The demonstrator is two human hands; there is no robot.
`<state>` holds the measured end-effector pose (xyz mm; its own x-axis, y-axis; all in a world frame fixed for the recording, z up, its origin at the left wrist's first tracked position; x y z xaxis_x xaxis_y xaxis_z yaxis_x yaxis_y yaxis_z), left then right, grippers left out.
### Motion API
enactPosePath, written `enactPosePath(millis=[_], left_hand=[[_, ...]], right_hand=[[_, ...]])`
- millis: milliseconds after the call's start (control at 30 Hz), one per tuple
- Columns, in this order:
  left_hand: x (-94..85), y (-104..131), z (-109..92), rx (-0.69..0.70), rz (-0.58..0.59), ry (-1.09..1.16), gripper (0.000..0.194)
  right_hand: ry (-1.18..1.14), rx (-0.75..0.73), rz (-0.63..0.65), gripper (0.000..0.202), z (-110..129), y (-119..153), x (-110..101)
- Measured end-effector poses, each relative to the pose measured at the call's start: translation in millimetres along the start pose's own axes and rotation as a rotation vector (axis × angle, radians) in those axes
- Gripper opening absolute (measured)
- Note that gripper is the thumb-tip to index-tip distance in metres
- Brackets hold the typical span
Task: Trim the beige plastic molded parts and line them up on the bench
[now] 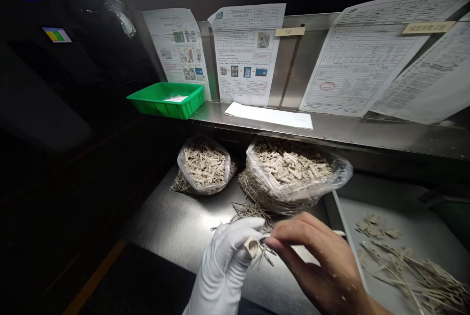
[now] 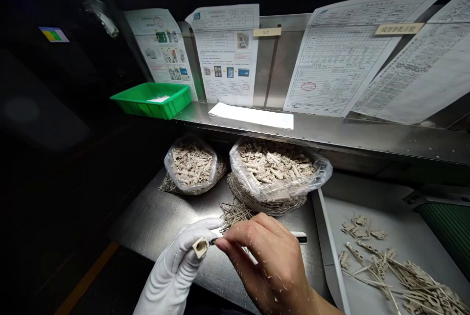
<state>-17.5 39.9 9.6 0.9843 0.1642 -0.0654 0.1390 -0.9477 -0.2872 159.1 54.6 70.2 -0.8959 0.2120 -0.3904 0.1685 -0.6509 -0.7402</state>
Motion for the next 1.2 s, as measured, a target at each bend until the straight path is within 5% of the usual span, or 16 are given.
enactPosePath(millis=[300, 533, 633, 767, 900, 1067, 1200], left_hand=[[7.5, -3, -3, -0.119, 0.105, 0.193, 0.024], [13.1, -8, -5, -0.278, 0.292, 0.257, 0.032], [14.2, -11, -4, -0.307, 0.336, 0.233, 0.034], [9.9, -12, 2, -0.142, 0.224, 0.084, 0.020], [4.7, -11, 3, 0.081, 0.128, -0.072, 0.038], [3.0, -14, 1, 0.139, 0.130, -0.128, 0.039], [4.7, -16, 1, 0.120, 0.220, -0.105, 0.032]], right_hand=[[-0.156, 0.146, 0.124, 0.011, -8, -4, -1], [-0.422, 0.656, 0.299, 0.025, -30, 10, 14], [-0.546, 0.739, 0.348, 0.032, -35, 16, 22], [-0.242, 0.494, 0.192, 0.017, -45, 9, 13], [-0.055, 0.119, -0.010, 0.009, -37, 0, -7], [-0.012, -0.282, 0.184, 0.016, -14, 4, -8], [0.095, -0.345, 0.229, 0.029, -12, 4, -1]])
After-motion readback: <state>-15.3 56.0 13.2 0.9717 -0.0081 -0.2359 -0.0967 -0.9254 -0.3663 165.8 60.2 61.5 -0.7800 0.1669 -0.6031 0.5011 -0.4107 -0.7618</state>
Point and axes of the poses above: each hand's wrist, its own y-axis away from the middle knuckle, its own x-axis out of the palm, z = x × y, the point moved 4 cm from there along -y, towards the middle knuckle, and after that the axes turned 8 degrees about -z, right-handed, at the moved point
